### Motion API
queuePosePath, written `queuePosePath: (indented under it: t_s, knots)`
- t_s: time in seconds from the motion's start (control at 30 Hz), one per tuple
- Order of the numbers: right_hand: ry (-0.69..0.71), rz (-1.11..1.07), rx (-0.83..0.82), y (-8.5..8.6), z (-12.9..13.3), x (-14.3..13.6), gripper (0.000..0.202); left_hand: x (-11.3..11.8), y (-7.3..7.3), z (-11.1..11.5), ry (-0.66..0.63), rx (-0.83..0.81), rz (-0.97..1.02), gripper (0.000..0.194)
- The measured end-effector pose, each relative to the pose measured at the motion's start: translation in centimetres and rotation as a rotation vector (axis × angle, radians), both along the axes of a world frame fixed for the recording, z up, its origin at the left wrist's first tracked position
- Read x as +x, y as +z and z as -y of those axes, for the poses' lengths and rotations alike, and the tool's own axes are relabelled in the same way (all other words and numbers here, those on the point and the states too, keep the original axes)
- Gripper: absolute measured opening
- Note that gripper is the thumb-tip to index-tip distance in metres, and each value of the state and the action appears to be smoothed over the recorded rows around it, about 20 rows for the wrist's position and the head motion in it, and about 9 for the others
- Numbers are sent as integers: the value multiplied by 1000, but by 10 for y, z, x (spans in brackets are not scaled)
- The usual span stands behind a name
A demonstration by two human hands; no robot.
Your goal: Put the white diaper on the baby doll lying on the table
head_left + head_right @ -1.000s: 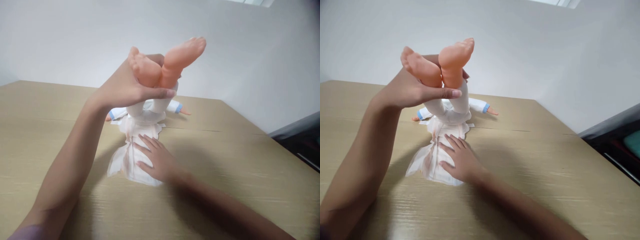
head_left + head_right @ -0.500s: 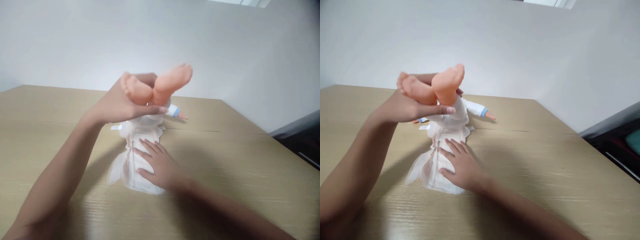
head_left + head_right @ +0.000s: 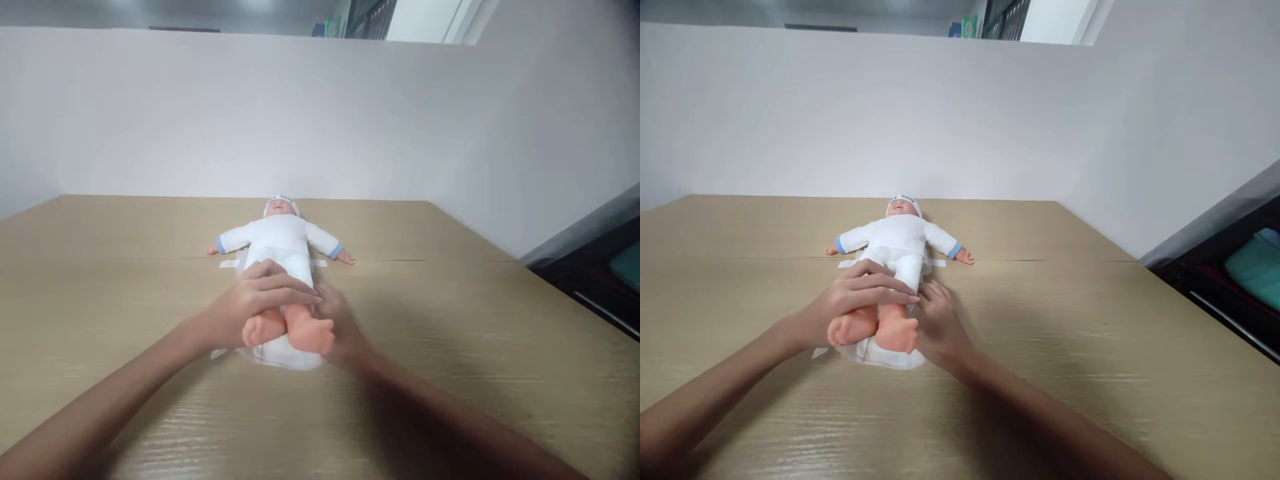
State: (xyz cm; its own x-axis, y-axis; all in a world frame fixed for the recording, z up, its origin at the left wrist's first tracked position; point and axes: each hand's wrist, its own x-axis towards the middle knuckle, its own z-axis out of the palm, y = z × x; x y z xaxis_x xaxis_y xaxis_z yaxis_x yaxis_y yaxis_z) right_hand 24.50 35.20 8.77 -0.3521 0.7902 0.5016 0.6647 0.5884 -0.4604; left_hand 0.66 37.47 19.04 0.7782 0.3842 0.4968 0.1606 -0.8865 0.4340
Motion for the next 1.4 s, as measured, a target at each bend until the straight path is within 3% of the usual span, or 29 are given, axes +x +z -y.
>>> queuePosePath:
  t_s: [0.07,0.13,0.2,0.3,0.43,0.63,0.77,1.0,1.17,1.3,1.4]
  knots:
    - [-72,-85,80,5,3,10,28,-3,-12,4,8,59,7,42]
    - [-56,-159,193,11,6,16,46,-5,-23,8,13,116,22,43]
    - [92,-132,314,15,7,17,53,-8,-30,11,9,172,53,43]
    - [345,-16,425,17,5,20,47,-18,-39,11,-21,235,106,34]
    - [449,4,428,17,-3,39,37,-49,-52,3,-4,347,112,25]
    - [534,206,370,11,-5,69,37,-93,-77,-11,-24,457,-58,34]
    - [541,290,397,5,-4,68,31,-98,-79,-8,-63,444,-166,41]
    - [597,327,295,0,-6,72,36,-97,-79,-7,-66,478,-229,46]
    - [646,327,156,18,-4,73,44,-100,-82,-7,-67,465,-250,47]
    - [531,327,-37,41,15,56,45,-98,-79,-5,-67,432,-222,51]
    - [375,358,54,37,30,37,67,-97,-75,-4,-67,413,-203,53]
